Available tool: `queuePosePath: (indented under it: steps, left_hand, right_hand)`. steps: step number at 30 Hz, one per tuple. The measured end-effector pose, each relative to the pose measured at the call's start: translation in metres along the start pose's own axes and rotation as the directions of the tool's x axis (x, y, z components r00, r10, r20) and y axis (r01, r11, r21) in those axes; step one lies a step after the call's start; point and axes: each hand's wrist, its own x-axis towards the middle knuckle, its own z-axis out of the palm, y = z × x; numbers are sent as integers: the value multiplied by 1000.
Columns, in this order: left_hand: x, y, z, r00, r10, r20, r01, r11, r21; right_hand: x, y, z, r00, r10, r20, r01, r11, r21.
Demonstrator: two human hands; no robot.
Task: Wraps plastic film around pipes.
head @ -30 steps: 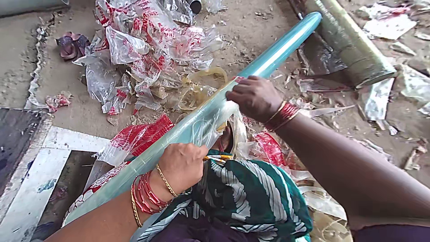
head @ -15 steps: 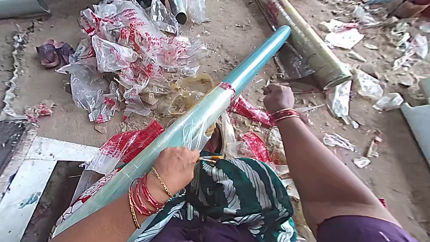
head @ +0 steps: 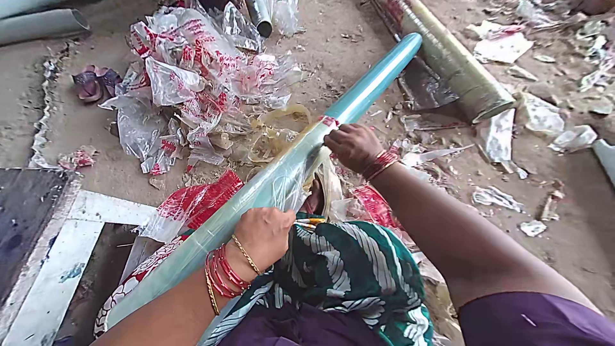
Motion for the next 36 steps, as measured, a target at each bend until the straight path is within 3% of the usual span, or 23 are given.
queuePosePath:
  steps: [1,2,3,4,5,6,8,10,13,16,19,20,21,23,26,30,36]
  left_hand:
    - [0,-1,-2,1000,-6,19,6,1000,-1]
    - [1,0,-2,1000,-4,27,4,1000,-1]
    - [1,-1,-2,1000,4,19,-4,1000,-2]
    - [1,-3,0,1000,14,-12,-14,1000,-3]
    - [1,-5,2,999,31,-45,-31,999,-12]
    - [0,-6,4,996,54,-64,-56,998,-22]
    - [2,-9,5,994,84,-76,-87,996,-36]
    - [2,-9,4,994,89,-61,-92,995,-43]
    - [0,-12,6,990,103,-92,-110,991,-71]
    - [0,-22,11,964,144,-225,-183,969,-167]
    - [6,-28,19,835,119,-537,-250,952,-177]
    - [8,-28,21,777,68,-626,-207,967,-152]
    - [9,-28,20,761,-11,-649,-127,978,-166]
    - [10,-28,13,832,-227,-505,93,956,-276]
    - [18,-30,-3,889,-446,-105,386,852,-353]
    - [29,-46,-14,875,-480,62,463,792,-397]
    - [38,-64,-26,870,-471,144,486,772,-410]
  right_hand:
    - [-10,11,-3,965,242,103,-240,970,-30]
    - [-16,17,-7,832,521,193,-523,851,-45]
    - [-18,18,-11,641,728,241,-749,662,-6]
    - [-12,14,-16,482,838,256,-876,472,104]
    - [-5,4,-19,393,876,278,-914,339,222]
    - [2,-11,-22,353,880,317,-912,249,325]
    - [19,-45,-23,377,825,421,-864,150,481]
    - [39,-77,-31,400,743,537,-888,169,428]
    - [59,-106,-43,309,749,587,-951,239,196]
    - [58,-112,-41,249,754,609,-969,184,167]
    - [48,-112,-26,230,735,638,-950,27,312]
    - [44,-112,-18,246,734,633,-921,-26,389]
    - [39,-112,-11,270,734,623,-872,-89,482]
    - [27,-114,1,331,716,614,-705,-244,666]
    - [20,-123,5,336,712,617,-481,-434,762]
    - [23,-134,-3,283,712,642,-370,-536,758]
    - [28,-147,-11,217,715,665,-332,-586,739]
